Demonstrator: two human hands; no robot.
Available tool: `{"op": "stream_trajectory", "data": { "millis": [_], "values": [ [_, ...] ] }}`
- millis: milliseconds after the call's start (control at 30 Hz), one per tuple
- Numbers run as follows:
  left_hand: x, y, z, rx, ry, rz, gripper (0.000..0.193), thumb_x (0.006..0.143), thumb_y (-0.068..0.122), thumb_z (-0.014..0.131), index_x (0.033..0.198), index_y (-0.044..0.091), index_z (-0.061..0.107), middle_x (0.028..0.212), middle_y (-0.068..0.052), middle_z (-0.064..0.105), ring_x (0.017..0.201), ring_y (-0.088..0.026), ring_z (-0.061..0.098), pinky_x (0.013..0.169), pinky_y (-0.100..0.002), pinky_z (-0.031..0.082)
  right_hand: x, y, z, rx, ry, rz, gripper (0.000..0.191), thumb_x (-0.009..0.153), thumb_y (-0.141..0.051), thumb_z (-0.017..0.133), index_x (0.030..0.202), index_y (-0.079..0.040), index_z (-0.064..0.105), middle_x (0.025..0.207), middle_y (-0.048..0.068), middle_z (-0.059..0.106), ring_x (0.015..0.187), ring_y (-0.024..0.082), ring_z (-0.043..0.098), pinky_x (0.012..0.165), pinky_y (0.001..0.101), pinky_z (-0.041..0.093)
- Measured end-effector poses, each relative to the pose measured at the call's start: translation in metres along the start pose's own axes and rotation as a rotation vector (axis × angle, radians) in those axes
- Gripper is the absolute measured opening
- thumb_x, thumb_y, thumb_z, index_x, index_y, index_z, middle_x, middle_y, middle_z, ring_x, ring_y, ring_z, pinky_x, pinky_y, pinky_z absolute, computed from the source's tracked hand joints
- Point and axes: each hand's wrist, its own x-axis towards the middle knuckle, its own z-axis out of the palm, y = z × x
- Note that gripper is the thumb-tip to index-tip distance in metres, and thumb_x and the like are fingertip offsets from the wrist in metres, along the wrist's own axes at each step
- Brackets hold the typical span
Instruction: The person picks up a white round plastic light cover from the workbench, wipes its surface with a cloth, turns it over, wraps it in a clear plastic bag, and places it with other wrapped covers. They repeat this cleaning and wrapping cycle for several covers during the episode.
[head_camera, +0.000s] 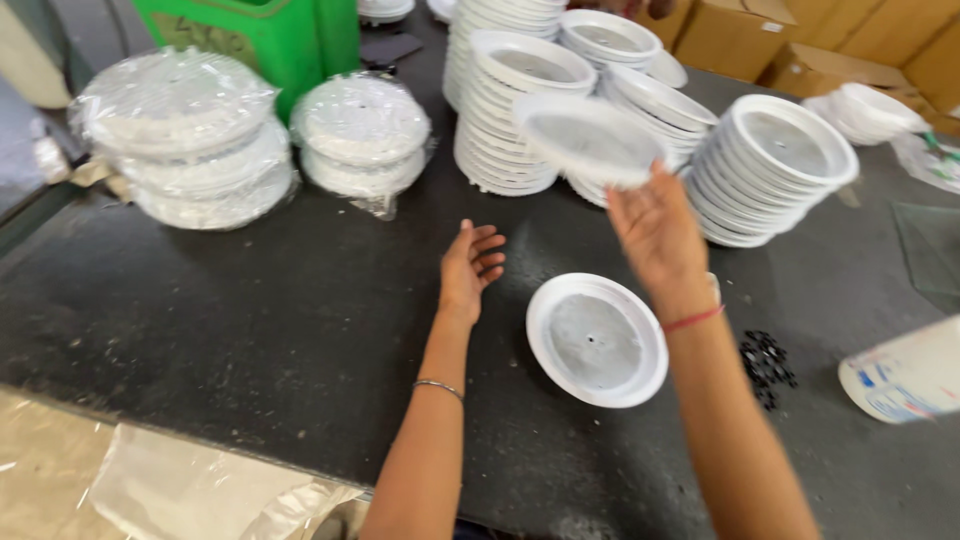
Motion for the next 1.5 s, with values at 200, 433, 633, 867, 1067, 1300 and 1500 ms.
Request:
{"op": "stream_trajectory", "data": {
  "millis": [200, 433, 633, 867, 1067, 1300, 1500],
  "values": [
    [-0.003, 0.012, -0.001, -0.105, 0.044, 0.032, 0.053, 0.096, 0.055, 0.058, 0.115, 0.008, 0.07, 0.101, -0.004, 0.074, 0.079, -0.012, 0.065, 0.069, -0.029, 0.053, 0.11, -0.018, 0.069, 0.027, -0.092, -0.047, 0.041, 0.1, -0.011, 0.067, 0.133, 0.007, 0.049, 0.132, 0.028, 0.06, 0.123, 0.038, 0.066, 0.104, 0.043, 0.057],
    [-0.004, 0.017, 0.006, -0.133, 0.045, 0.021, 0.049, 0.096, 0.053, 0.059, 0.113, 0.008, 0.07, 0.1, -0.004, 0.073, 0.078, -0.012, 0.064, 0.069, -0.029, 0.052, 0.18, 0.008, 0.11, -0.025, 0.04, 0.03, 0.053, 0.094, -0.005, 0.068, 0.136, 0.016, 0.043, 0.132, 0.041, 0.056, 0.117, 0.054, 0.067, 0.09, 0.0406, 0.064],
    [-0.013, 0.026, 0.014, -0.144, 0.053, 0.009, 0.045, 0.097, 0.049, 0.058, 0.112, 0.009, 0.07, 0.099, -0.004, 0.073, 0.078, -0.012, 0.063, 0.07, -0.029, 0.051, 0.197, 0.025, 0.127, -0.09, 0.118, 0.023, 0.054, 0.093, -0.005, 0.068, 0.136, 0.016, 0.043, 0.132, 0.04, 0.055, 0.114, 0.053, 0.068, 0.083, 0.0369, 0.066],
    [-0.021, 0.034, 0.02, -0.141, 0.048, 0.019, 0.043, 0.098, 0.048, 0.057, 0.112, 0.008, 0.069, 0.098, -0.003, 0.072, 0.079, -0.011, 0.062, 0.07, -0.028, 0.051, 0.199, 0.031, 0.125, -0.133, 0.143, 0.071, 0.052, 0.094, -0.005, 0.07, 0.138, 0.009, 0.046, 0.133, 0.034, 0.055, 0.115, 0.051, 0.071, 0.085, 0.0357, 0.065],
    [-0.022, 0.034, 0.02, -0.147, 0.058, 0.029, 0.042, 0.098, 0.047, 0.058, 0.112, 0.008, 0.069, 0.098, -0.003, 0.071, 0.078, -0.011, 0.063, 0.069, -0.027, 0.052, 0.191, 0.015, 0.113, -0.413, 0.1, 0.097, 0.049, 0.094, -0.014, 0.075, 0.133, 0.004, 0.052, 0.115, 0.027, 0.067, 0.102, 0.037, 0.074, 0.081, 0.0342, 0.066],
    [-0.014, 0.024, 0.015, -0.159, 0.032, 0.037, 0.042, 0.098, 0.047, 0.059, 0.112, 0.009, 0.069, 0.098, -0.003, 0.072, 0.079, -0.011, 0.063, 0.069, -0.028, 0.051, 0.19, 0.017, 0.096, -0.928, 0.191, 0.076, 0.033, 0.093, -0.026, 0.087, 0.093, -0.003, 0.063, 0.074, 0.002, 0.058, 0.059, 0.009, 0.051, 0.051, 0.0253, 0.043],
    [-0.005, 0.015, 0.008, -0.118, 0.067, 0.021, 0.046, 0.095, 0.051, 0.06, 0.112, 0.01, 0.07, 0.098, -0.003, 0.073, 0.076, -0.011, 0.063, 0.066, -0.028, 0.052, 0.173, 0.024, 0.092, -1.017, 0.17, -0.04, 0.041, 0.093, -0.032, 0.084, 0.099, -0.001, 0.058, 0.07, 0.002, 0.059, 0.056, 0.009, 0.053, 0.047, 0.0267, 0.042]
  ]
}}
